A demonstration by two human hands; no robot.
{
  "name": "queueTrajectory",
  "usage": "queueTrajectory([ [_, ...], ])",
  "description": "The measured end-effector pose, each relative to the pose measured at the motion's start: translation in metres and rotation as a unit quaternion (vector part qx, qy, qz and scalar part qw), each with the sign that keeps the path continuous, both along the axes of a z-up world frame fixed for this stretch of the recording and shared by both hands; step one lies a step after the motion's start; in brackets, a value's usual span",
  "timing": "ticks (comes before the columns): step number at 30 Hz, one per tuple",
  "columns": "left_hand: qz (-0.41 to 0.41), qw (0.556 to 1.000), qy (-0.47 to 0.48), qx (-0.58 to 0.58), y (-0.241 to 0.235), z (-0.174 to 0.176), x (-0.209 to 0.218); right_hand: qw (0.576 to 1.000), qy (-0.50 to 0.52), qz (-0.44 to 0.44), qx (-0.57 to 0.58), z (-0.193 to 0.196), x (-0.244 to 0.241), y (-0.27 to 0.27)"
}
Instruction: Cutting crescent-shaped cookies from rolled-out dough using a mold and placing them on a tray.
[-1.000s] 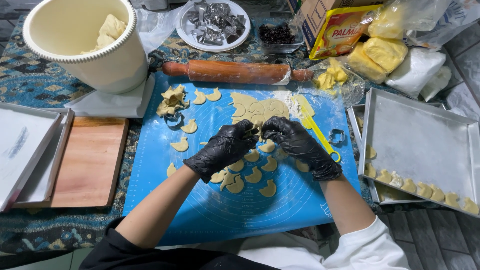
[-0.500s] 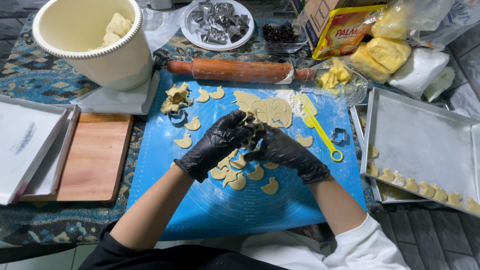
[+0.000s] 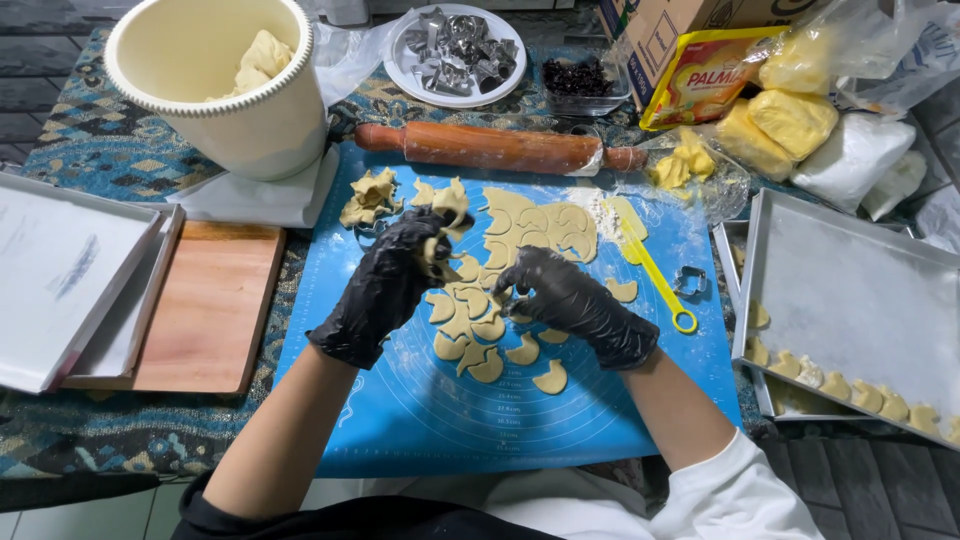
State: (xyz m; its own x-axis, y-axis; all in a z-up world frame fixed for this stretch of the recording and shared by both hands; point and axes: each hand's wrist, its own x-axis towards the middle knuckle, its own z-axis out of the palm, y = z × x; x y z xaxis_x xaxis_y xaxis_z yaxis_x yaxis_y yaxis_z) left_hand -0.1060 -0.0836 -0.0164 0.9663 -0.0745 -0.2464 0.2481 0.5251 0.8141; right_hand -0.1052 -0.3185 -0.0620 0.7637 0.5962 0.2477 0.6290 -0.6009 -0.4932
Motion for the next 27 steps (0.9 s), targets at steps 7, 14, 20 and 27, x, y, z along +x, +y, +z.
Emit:
queueTrajectory([
  [7, 0.085, 0.986, 0.104, -0.103, 0.038, 0.008, -0.021, 0.994, -0.092, 0.065, -0.001, -0.011, -0.005, 0.004],
  [14, 0.028, 0.997, -0.013, 0.072, 0.046, -0.011, -0.023, 0.996, -0.045, 0.067, 0.027, -0.007, 0.009, 0.016],
  [20, -0.079, 0.993, -0.081, 0.028, 0.039, -0.048, -0.011, 0.975, 0.144, 0.059, 0.158, -0.003, 0.023, 0.036],
  [27, -0.087, 0.876, -0.169, 0.443, -0.002, -0.033, -0.019, 0.935, 0.249, -0.004, 0.251, 0.028, 0.019, 0.048],
])
